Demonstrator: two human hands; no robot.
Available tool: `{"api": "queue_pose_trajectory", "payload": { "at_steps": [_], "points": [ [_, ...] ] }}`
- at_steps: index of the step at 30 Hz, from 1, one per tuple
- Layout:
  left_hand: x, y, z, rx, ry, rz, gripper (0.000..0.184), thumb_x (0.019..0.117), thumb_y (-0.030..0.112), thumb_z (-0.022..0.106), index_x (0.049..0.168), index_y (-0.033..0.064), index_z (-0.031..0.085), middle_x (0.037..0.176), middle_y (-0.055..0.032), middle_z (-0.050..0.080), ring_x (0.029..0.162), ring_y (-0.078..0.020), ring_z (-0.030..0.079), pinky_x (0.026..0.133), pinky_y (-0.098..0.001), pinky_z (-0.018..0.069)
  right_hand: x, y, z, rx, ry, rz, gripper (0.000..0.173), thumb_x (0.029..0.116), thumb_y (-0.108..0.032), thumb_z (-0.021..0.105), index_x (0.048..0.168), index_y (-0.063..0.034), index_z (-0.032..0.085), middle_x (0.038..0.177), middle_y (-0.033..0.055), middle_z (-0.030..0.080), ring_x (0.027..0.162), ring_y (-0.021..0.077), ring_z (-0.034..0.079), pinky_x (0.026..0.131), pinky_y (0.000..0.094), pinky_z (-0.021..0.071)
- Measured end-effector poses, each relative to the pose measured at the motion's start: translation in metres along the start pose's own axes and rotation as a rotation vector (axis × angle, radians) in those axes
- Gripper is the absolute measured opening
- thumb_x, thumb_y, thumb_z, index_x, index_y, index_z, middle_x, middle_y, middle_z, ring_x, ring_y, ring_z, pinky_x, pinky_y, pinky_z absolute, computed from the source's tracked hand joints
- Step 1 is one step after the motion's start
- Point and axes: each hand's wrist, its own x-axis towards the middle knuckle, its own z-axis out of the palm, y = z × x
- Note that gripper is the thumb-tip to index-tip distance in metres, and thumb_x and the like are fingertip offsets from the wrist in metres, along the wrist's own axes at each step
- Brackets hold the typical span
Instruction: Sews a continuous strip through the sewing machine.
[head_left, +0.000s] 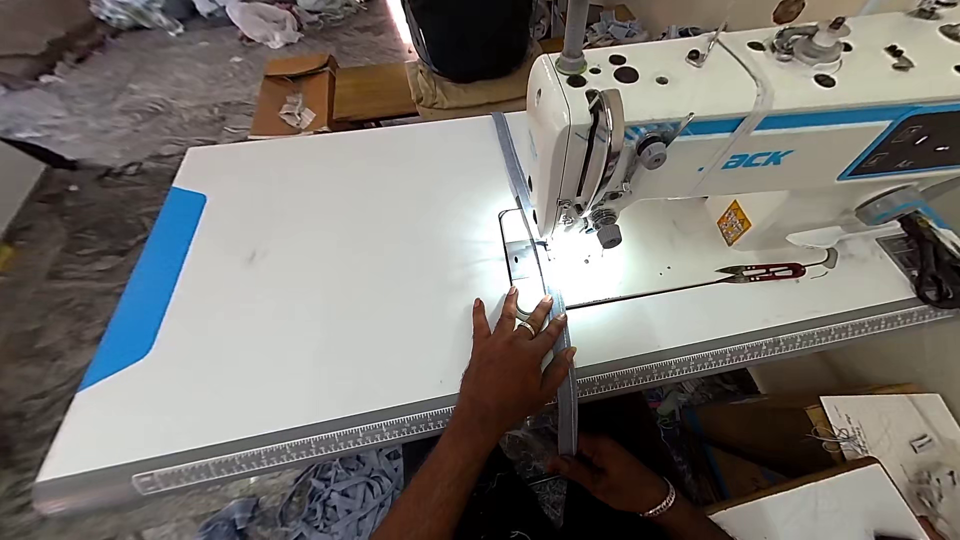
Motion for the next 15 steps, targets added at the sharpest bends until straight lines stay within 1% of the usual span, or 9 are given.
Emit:
{"api": "queue_pose_trajectory", "payload": {
  "at_steps": [4,7,15],
  "points": [
    [0.0000,0.0002,-0.0003,0.002,0.002,-0.003,0.055,0.1043,0.058,0.038,0.144,0.0291,0.062,0.158,0.0032,0.049,0.155,-0.0379,0.026,0.117,-0.0772,0.0102,0.0005,-0.0001,-0.0002,0.012,-0.004,-0.002,0.029,0.1064,-0.032,0.056,0.110,-0.0069,0.072,0.096,0.0021,0.070,0.084,0.0056,0.065,0.078,0.0251,0.0549],
    [0.0005,0.0002,-0.0003,0.005,0.007,0.002,0.055,0.1039,0.059,0.038,0.144,0.0290,0.063,0.158,0.0028,0.049,0.155,-0.0377,0.026,0.117,-0.0774,0.0106,-0.0002,0.0006,-0.0006,0.007,-0.007,0.012,0.030,0.1064,-0.032,0.056,0.112,-0.0071,0.072,0.099,0.0025,0.072,0.088,0.0061,0.066,0.082,0.0261,0.0560],
    [-0.0002,-0.0005,0.0018,0.009,0.011,-0.001,0.055,0.1041,0.058,0.037,0.144,0.0297,0.062,0.159,0.0029,0.049,0.155,-0.0378,0.027,0.117,-0.0770,0.0107,0.0005,-0.0015,-0.0005,0.016,-0.010,0.031,0.030,0.1062,-0.031,0.057,0.113,-0.0057,0.071,0.101,0.0033,0.072,0.089,0.0068,0.067,0.083,0.0266,0.0566]
  ]
}}
